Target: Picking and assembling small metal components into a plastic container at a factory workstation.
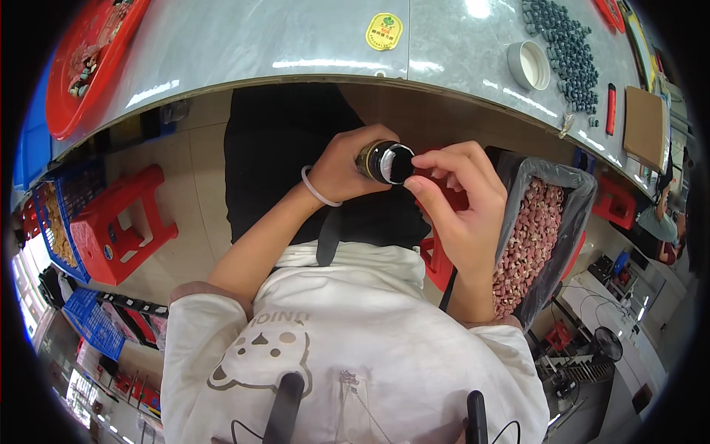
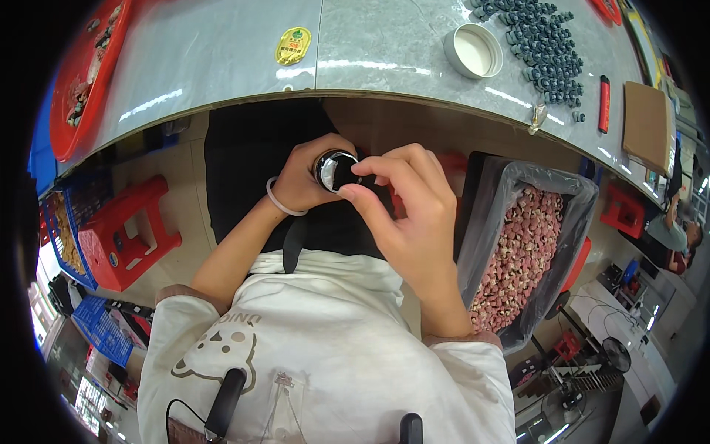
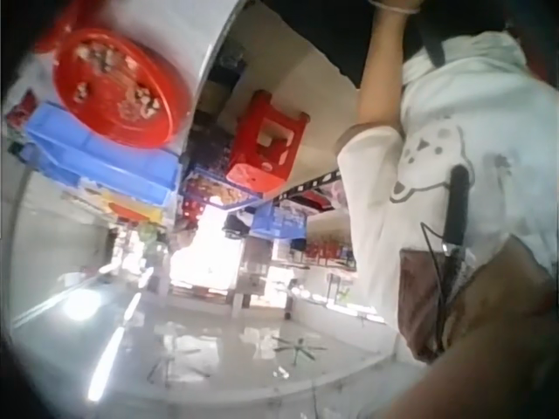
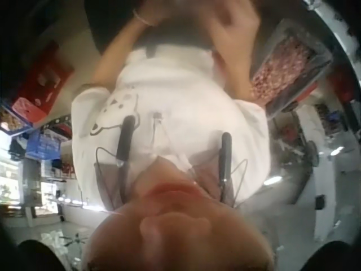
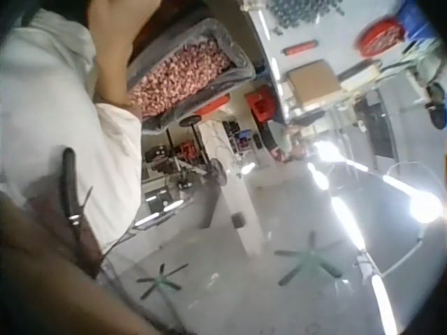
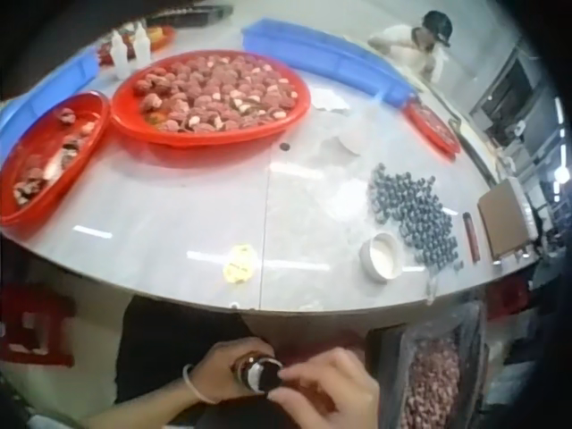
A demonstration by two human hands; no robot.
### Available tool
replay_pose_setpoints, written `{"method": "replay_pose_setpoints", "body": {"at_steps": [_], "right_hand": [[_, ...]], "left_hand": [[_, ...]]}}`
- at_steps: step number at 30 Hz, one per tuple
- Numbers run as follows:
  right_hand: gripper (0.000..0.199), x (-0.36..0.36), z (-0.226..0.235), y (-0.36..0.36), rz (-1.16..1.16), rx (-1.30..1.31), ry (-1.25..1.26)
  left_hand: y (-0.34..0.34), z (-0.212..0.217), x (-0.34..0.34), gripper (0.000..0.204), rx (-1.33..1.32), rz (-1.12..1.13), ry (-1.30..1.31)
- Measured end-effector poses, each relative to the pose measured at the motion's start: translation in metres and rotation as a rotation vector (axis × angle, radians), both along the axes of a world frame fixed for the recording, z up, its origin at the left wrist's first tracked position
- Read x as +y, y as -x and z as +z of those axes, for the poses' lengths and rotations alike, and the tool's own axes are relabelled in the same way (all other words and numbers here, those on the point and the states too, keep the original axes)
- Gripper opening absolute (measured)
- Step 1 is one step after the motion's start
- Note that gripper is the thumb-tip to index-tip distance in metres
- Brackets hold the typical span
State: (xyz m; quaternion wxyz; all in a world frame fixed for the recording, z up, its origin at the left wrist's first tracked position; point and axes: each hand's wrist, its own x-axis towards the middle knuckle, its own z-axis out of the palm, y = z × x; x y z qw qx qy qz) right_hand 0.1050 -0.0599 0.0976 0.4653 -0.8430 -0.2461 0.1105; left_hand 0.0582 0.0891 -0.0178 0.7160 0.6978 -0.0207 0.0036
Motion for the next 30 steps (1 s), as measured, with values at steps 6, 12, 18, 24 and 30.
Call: {"method": "replay_pose_setpoints", "body": {"at_steps": [6, 12, 18, 24, 30], "right_hand": [[0.016, 0.010, -0.008, 0.008, -0.031, -0.113, 0.086], [0.014, 0.014, -0.011, 0.014, -0.083, -0.092, 0.107], [0.010, 0.017, -0.014, 0.014, -0.125, 0.020, 0.034], [0.007, 0.018, -0.015, 0.012, -0.129, 0.045, 0.023], [0.009, 0.021, -0.020, 0.012, -0.068, -0.121, 0.057]], "left_hand": [[0.002, -0.001, -0.001, 0.038, 0.006, 0.015, -0.011], [0.001, 0.000, -0.002, 0.036, -0.011, 0.022, -0.051], [0.000, 0.000, -0.001, 0.036, -0.038, 0.005, -0.104], [0.000, -0.002, -0.003, 0.035, -0.049, 0.016, -0.125], [0.000, -0.003, -0.004, 0.030, -0.045, 0.033, -0.120]]}}
